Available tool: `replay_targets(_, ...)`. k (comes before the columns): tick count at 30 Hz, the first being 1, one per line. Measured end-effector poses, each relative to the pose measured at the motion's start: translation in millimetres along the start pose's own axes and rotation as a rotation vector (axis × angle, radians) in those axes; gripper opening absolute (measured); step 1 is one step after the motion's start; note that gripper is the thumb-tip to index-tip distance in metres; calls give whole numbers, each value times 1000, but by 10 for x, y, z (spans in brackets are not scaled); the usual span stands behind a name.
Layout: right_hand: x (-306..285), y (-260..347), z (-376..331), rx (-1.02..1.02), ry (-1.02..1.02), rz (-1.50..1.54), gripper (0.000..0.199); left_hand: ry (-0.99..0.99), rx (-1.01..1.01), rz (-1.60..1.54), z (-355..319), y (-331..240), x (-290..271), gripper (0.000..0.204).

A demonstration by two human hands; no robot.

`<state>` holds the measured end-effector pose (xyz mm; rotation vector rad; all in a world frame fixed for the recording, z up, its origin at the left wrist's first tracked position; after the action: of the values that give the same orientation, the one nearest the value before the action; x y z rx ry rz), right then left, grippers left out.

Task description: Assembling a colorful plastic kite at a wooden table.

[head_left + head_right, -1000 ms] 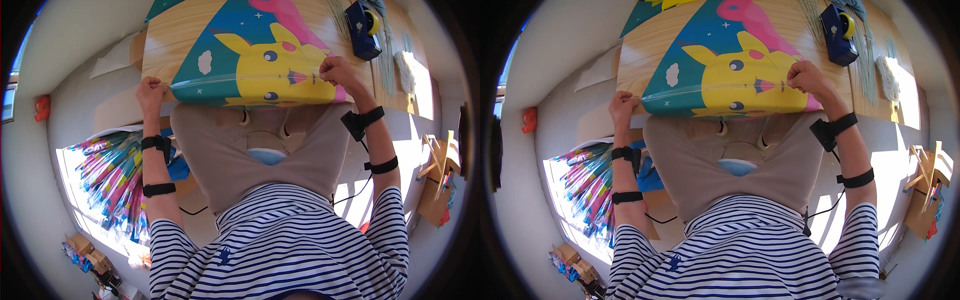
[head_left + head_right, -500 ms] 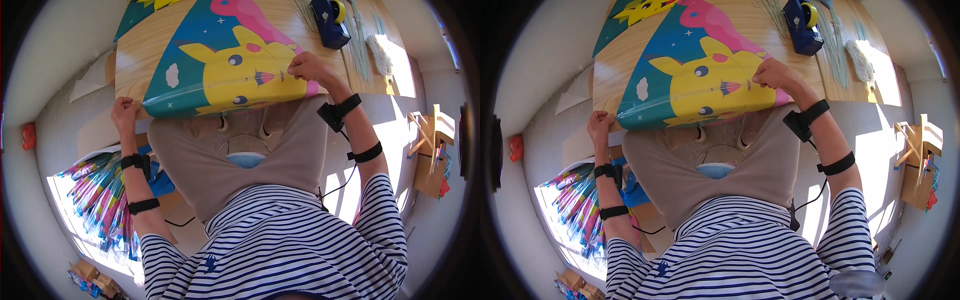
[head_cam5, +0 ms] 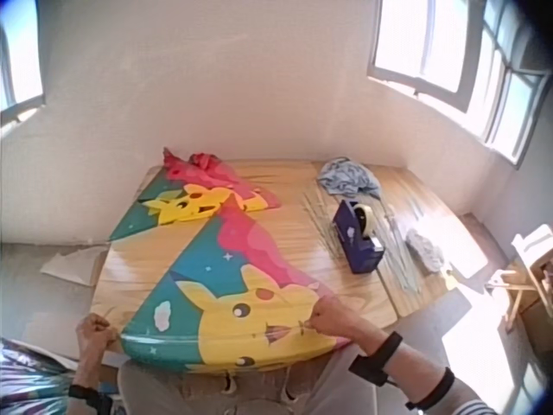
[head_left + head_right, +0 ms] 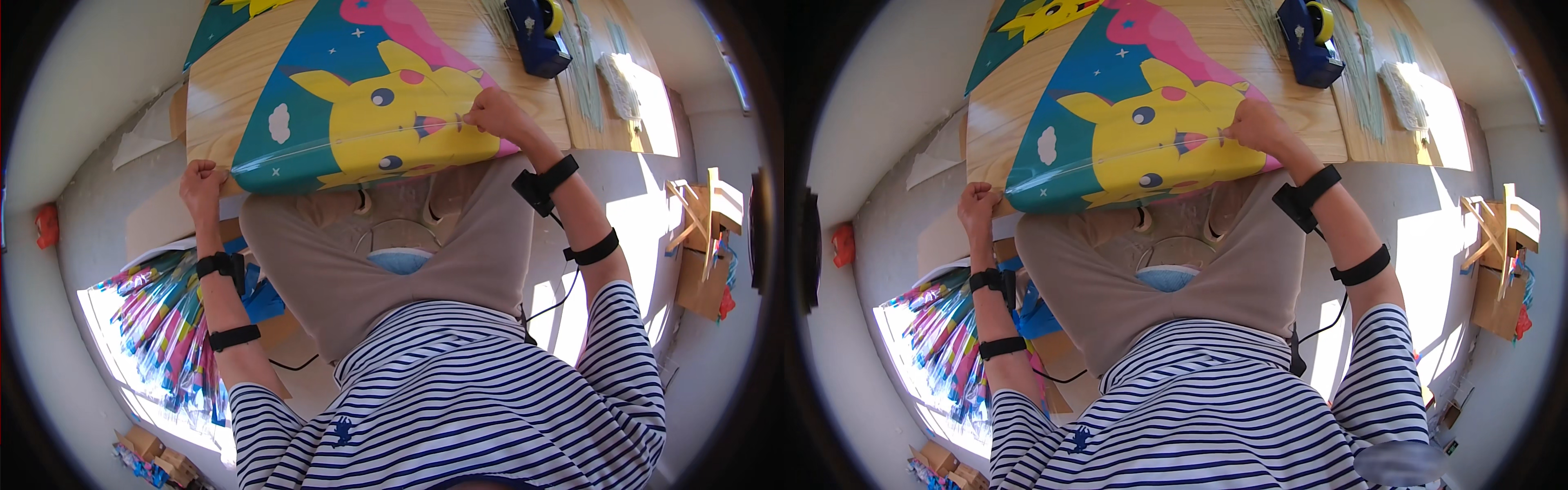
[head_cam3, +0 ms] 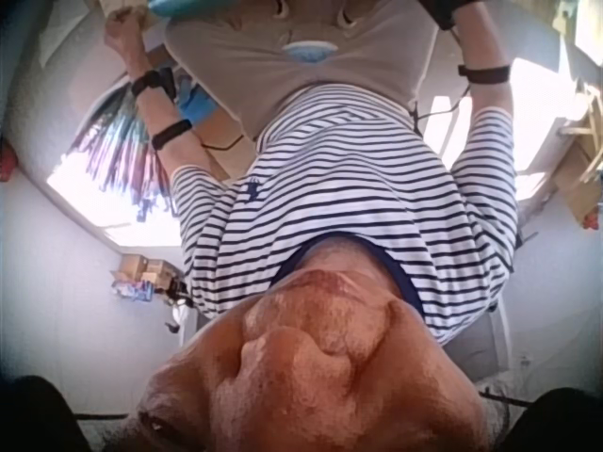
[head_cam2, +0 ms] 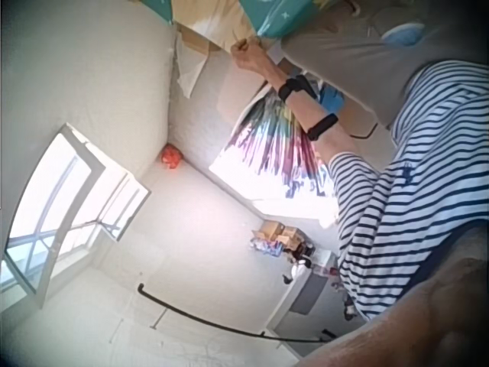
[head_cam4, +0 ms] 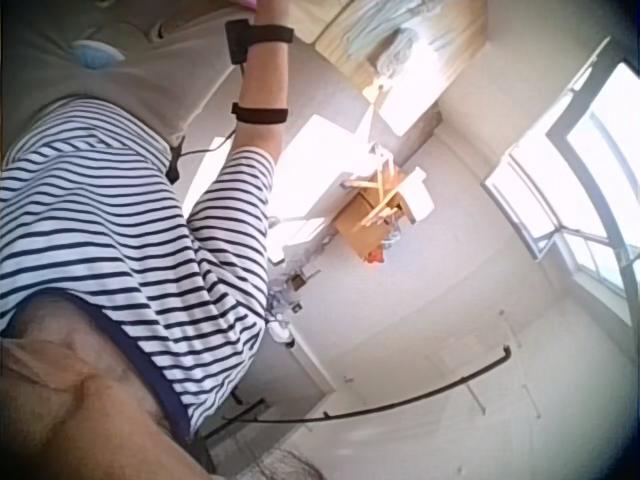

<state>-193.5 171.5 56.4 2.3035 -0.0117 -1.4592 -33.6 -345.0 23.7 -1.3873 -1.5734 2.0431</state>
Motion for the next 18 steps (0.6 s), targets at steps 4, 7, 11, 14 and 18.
replay_targets(4,100,-17,2,0,-118,-105,31,1,28,1,-17,-34,19,25)
replay_targets(7,123,-2,6,55,-88,-192,36,-5,32,-17,-2,5,16,25)
replay_targets(11,162,-2,6,94,-89,-225,36,1,29,-1,3,0,22,25)
replay_targets(14,161,21,12,100,-79,-237,37,-3,26,-7,11,38,4,24)
replay_targets(18,170,43,4,127,-89,-256,39,-5,19,11,-17,-42,26,25)
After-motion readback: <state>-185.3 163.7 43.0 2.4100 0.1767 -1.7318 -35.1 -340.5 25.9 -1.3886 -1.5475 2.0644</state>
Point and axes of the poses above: each hand's wrist, its own z-axis towards the middle knuckle, its own x-axis out of the palm, y = z × x, the point moved 3 cm from there along z, towards the middle knuckle, and after that the axes turned 10 degrees about -z, right-handed, at the moved point
